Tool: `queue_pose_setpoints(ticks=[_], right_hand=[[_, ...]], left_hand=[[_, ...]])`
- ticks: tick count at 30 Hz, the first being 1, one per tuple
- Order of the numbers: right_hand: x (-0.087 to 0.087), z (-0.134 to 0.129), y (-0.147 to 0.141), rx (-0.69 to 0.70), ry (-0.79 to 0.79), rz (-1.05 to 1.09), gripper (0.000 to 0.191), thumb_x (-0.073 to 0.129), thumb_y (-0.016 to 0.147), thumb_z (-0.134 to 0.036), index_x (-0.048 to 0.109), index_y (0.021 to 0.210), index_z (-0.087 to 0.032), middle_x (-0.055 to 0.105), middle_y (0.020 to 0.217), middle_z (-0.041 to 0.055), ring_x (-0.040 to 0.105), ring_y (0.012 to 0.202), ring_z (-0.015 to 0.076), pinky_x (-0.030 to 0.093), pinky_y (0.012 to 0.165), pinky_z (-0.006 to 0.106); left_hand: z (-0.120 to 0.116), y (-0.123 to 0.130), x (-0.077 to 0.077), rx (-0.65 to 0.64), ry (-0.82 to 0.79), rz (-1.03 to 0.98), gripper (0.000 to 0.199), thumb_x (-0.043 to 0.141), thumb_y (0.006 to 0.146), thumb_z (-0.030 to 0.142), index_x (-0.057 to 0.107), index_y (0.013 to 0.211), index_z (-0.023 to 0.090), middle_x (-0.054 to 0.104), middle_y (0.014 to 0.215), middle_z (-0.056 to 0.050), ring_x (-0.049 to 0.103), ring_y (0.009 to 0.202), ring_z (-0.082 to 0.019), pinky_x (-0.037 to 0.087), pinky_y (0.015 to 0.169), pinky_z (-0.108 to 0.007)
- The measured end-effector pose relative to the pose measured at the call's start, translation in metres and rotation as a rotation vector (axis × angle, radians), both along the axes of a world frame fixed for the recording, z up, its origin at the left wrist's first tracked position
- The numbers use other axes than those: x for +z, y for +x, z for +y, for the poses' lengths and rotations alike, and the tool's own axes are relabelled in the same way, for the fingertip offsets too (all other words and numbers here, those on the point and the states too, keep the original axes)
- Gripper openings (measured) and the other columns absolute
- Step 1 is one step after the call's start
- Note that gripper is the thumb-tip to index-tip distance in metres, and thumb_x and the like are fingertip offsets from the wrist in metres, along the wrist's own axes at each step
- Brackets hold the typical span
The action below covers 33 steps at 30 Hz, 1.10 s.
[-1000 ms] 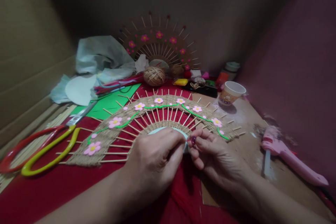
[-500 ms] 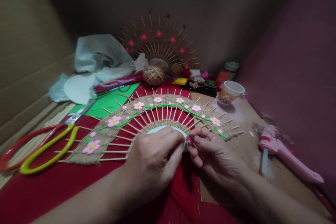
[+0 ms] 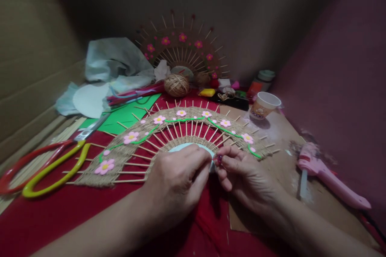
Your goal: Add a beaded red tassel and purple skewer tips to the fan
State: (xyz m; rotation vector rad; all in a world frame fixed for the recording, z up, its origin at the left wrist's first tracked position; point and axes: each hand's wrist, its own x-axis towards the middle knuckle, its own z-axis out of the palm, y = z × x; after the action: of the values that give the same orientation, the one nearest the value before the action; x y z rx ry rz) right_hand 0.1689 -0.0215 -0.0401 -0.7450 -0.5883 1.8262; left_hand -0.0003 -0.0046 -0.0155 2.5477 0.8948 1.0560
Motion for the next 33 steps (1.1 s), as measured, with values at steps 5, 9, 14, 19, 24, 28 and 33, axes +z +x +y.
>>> queue_pose_setpoints(ticks=[5, 9, 14, 19, 24, 28, 33], right_hand=[[-0.0006, 0.0011, -0.0005, -0.013, -0.008, 0.011, 0.015, 0.076, 0.065, -0.015, 0.064, 0.075, -0.014, 0.063, 0.056, -0.0001, 0.056, 0.042, 0.0074, 0.044, 0.037, 0.013], [-0.0005, 0.0021, 0.0000, -0.007, -0.015, 0.000, 0.015, 0.076, 0.065, -0.016, 0.065, 0.074, -0.015, 0.063, 0.056, 0.0000, 0.055, 0.042, 0.0075, 0.043, 0.036, 0.013], [-0.0015, 0.0004, 0.0010, 0.003, -0.005, -0.004, 0.014, 0.075, 0.066, -0.015, 0.065, 0.075, -0.015, 0.063, 0.055, -0.0003, 0.055, 0.041, 0.0076, 0.042, 0.036, 0.013], [-0.0010, 0.0003, 0.0006, 0.004, -0.008, -0.012, 0.014, 0.075, 0.066, -0.016, 0.065, 0.075, -0.015, 0.063, 0.054, -0.0005, 0.055, 0.040, 0.0075, 0.042, 0.036, 0.013], [-0.0008, 0.0019, 0.0001, -0.014, -0.019, -0.014, 0.015, 0.076, 0.065, -0.015, 0.065, 0.074, -0.014, 0.062, 0.055, -0.0012, 0.055, 0.041, 0.0071, 0.042, 0.035, 0.012], [0.0003, 0.0013, 0.0001, 0.002, -0.015, -0.027, 0.015, 0.076, 0.065, -0.017, 0.064, 0.074, -0.015, 0.062, 0.054, -0.0012, 0.054, 0.040, 0.0070, 0.041, 0.035, 0.013], [0.0018, 0.0002, -0.0003, 0.013, -0.009, -0.044, 0.014, 0.075, 0.066, -0.018, 0.063, 0.074, -0.015, 0.062, 0.053, -0.0013, 0.053, 0.038, 0.0074, 0.041, 0.034, 0.014]], left_hand=[[0.0005, 0.0000, -0.0021, -0.001, 0.002, 0.003, 0.013, 0.050, 0.085, 0.014, 0.060, 0.077, 0.015, 0.059, 0.068, -0.001, 0.053, 0.062, -0.011, 0.042, 0.057, -0.024], [0.0004, -0.0003, -0.0024, -0.012, 0.015, -0.006, 0.013, 0.050, 0.085, 0.013, 0.060, 0.078, 0.015, 0.060, 0.069, -0.001, 0.054, 0.062, -0.011, 0.043, 0.059, -0.024], [-0.0003, -0.0010, -0.0011, -0.012, 0.032, -0.012, 0.013, 0.050, 0.085, 0.013, 0.061, 0.078, 0.014, 0.060, 0.068, -0.002, 0.055, 0.062, -0.011, 0.043, 0.058, -0.024], [0.0005, 0.0000, -0.0012, -0.012, 0.029, 0.001, 0.013, 0.050, 0.085, 0.014, 0.060, 0.077, 0.014, 0.060, 0.068, -0.002, 0.054, 0.062, -0.011, 0.043, 0.058, -0.024], [0.0011, 0.0005, -0.0019, -0.013, 0.021, 0.000, 0.013, 0.050, 0.086, 0.014, 0.060, 0.077, 0.015, 0.059, 0.068, -0.001, 0.053, 0.061, -0.011, 0.043, 0.058, -0.024], [-0.0008, -0.0005, -0.0019, -0.018, 0.019, 0.007, 0.013, 0.050, 0.085, 0.014, 0.060, 0.078, 0.015, 0.059, 0.068, -0.001, 0.053, 0.061, -0.011, 0.042, 0.057, -0.024], [-0.0015, -0.0004, -0.0026, -0.015, 0.018, 0.001, 0.013, 0.049, 0.085, 0.013, 0.059, 0.076, 0.015, 0.058, 0.068, -0.001, 0.052, 0.061, -0.011, 0.042, 0.058, -0.024]])
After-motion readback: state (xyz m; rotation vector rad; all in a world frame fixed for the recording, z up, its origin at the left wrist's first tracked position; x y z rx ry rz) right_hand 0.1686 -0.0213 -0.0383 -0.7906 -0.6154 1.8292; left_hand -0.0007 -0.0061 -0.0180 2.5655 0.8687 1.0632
